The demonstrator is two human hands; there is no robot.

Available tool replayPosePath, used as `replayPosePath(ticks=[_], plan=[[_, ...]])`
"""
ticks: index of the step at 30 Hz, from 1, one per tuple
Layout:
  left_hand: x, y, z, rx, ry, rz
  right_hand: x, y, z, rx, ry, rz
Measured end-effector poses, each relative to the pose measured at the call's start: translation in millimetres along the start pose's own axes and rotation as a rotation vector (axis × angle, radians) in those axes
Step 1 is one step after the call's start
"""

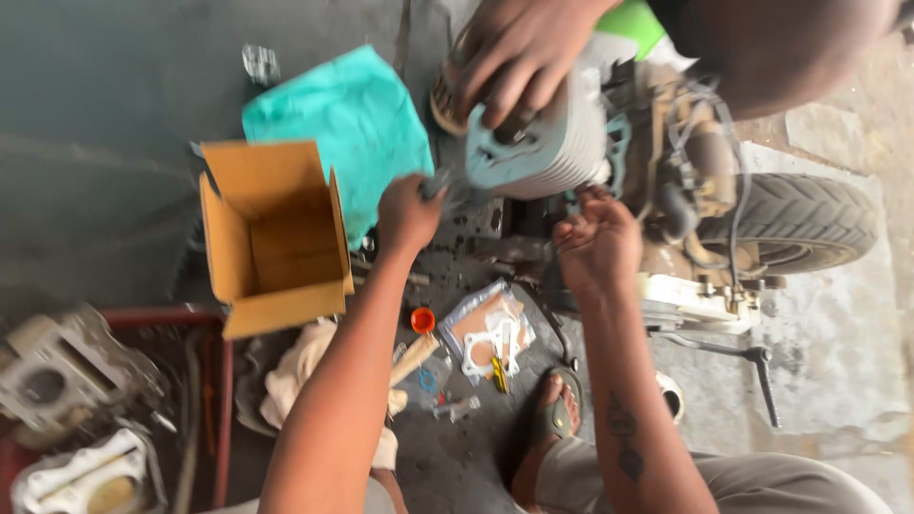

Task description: Replacing or repairing the cylinder block and piston assembly on a motorcycle engine.

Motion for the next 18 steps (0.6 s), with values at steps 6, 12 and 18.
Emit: replayPosePath(ticks=[6,12,18], plan=[[-14,-13,30,0.167,0.088,0.145,29,-23,-28,0.119,0.067,-0.026],[6,-66,-101,-0.459,-0.447,0.401,19,-13,-30,0.133,0.123,-0.056],[-6,-46,-148,-0.441,-0.524,0.455,10,-7,-43,0.186,0.211,-0.108]])
Point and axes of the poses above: each hand's wrist, its own x-axis towards the middle knuckle, its own y-axis out of the palm, z = x × y, the point moved 10 cm from there along x, towards the middle knuckle, and after that the axes turned 13 degrees about -z, right-handed, at the moved point
